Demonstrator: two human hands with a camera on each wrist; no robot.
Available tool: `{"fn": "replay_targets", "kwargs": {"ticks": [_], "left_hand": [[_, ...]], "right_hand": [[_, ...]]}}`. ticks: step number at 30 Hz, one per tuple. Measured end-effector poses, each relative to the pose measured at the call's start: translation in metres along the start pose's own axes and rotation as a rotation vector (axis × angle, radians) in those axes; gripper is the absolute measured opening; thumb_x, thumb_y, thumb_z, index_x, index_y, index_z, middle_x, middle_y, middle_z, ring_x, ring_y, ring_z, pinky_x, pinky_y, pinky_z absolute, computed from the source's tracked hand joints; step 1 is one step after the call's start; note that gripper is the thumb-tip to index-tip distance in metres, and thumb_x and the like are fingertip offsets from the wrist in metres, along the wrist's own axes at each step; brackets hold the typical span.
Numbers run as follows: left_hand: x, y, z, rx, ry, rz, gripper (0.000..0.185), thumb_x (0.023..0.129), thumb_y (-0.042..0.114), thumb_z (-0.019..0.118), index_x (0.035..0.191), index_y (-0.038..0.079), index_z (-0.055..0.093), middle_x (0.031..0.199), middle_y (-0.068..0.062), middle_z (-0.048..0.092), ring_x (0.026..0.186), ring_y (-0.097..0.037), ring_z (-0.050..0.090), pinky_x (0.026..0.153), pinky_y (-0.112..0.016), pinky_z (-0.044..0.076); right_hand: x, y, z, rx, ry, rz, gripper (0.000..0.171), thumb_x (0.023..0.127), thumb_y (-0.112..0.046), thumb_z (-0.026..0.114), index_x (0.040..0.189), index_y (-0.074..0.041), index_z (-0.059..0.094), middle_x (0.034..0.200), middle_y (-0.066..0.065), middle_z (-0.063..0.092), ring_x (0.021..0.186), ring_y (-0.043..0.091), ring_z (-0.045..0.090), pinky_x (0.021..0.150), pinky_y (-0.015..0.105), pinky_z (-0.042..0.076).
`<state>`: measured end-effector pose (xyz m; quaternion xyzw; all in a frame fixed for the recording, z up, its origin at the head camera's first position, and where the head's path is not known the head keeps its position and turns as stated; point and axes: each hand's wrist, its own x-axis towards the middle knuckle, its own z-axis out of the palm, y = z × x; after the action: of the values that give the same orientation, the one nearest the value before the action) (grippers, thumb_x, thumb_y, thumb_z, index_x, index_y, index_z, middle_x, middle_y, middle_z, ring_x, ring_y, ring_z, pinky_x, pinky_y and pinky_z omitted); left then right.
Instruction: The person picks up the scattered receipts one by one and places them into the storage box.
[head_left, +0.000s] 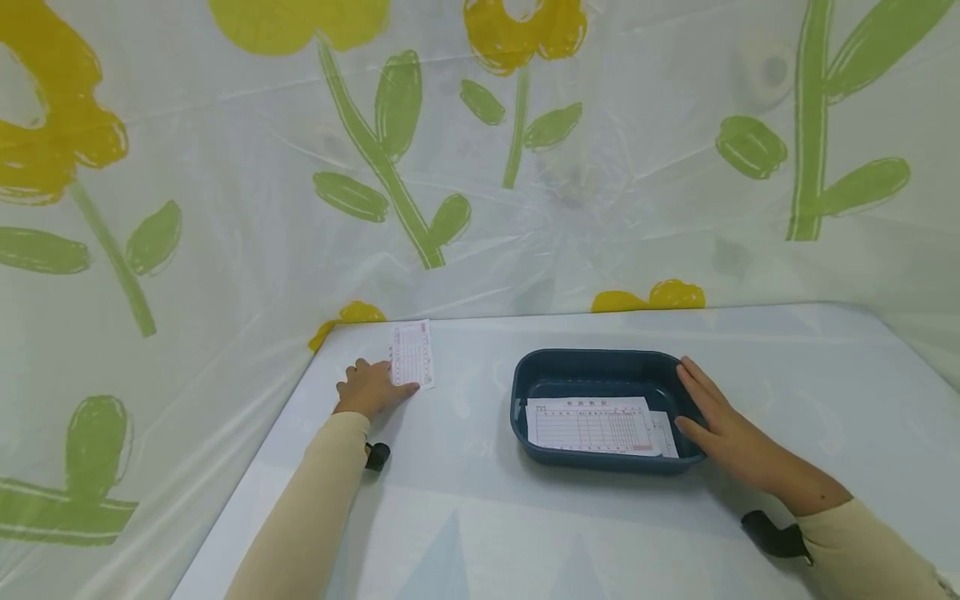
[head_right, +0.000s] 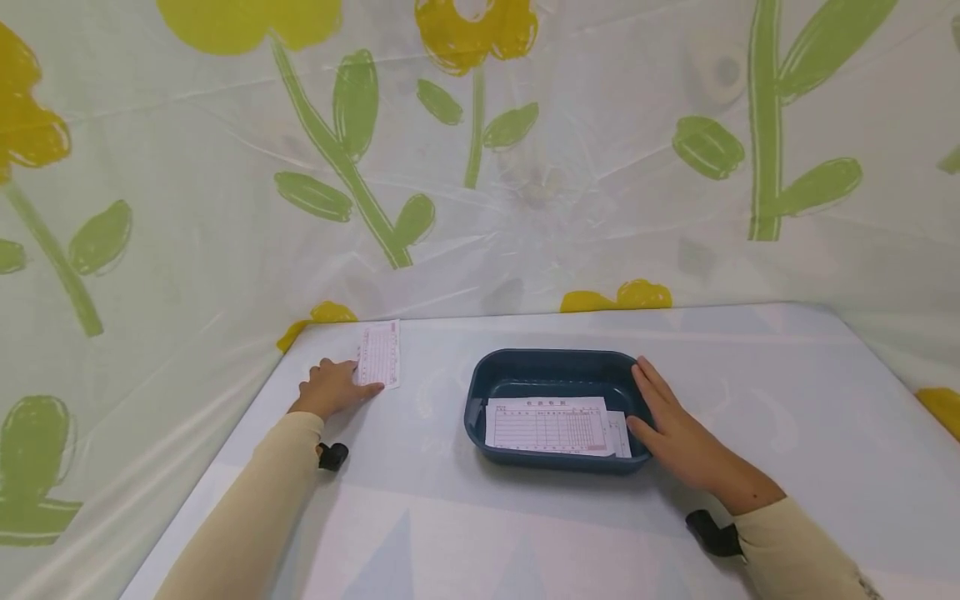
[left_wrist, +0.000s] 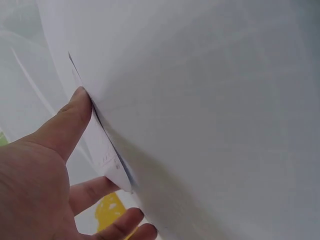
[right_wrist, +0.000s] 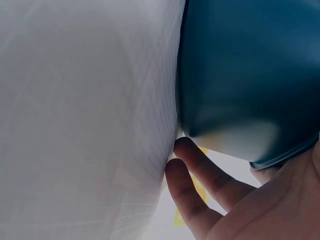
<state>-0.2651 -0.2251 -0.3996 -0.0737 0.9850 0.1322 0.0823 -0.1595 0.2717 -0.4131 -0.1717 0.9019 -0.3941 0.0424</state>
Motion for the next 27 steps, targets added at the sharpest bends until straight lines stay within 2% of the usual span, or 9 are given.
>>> {"fn": "replay_targets", "kwargs": {"ticks": [6,16,27], "left_hand": [[0.004,0.002,0.003,-0.010,-0.018,-0.023,0.081,0.088,0.052,0.069,0.149,0.005,0.043,0.133,-0.031,0.045,0.119,-0.044,0.042,0.103,-0.063,0.035],[0.005,0.005,0.004,-0.043,-0.036,-0.031,0.075,0.091,0.046,0.069,0.147,0.005,0.043,0.135,-0.028,0.046,0.119,-0.042,0.046,0.102,-0.065,0.039],[0.004,0.011,0.004,-0.023,-0.032,0.029,0.052,0.094,0.036,0.065,0.135,0.007,0.054,0.133,-0.024,0.048,0.121,-0.041,0.045,0.101,-0.064,0.039]], "right_hand": [[-0.001,-0.001,-0.001,-0.002,0.003,-0.012,0.077,0.104,-0.020,0.049,0.160,-0.003,-0.002,0.167,0.020,-0.012,0.151,0.050,-0.005,0.110,0.077,0.009],[-0.001,0.000,0.000,0.014,0.001,-0.018,0.078,0.104,-0.021,0.049,0.160,-0.004,-0.002,0.167,0.020,-0.012,0.151,0.050,-0.006,0.110,0.077,0.007],[0.000,-0.002,0.000,0.006,0.001,-0.002,0.078,0.104,-0.021,0.050,0.160,-0.002,-0.002,0.167,0.021,-0.011,0.151,0.050,-0.005,0.110,0.077,0.010]]}}
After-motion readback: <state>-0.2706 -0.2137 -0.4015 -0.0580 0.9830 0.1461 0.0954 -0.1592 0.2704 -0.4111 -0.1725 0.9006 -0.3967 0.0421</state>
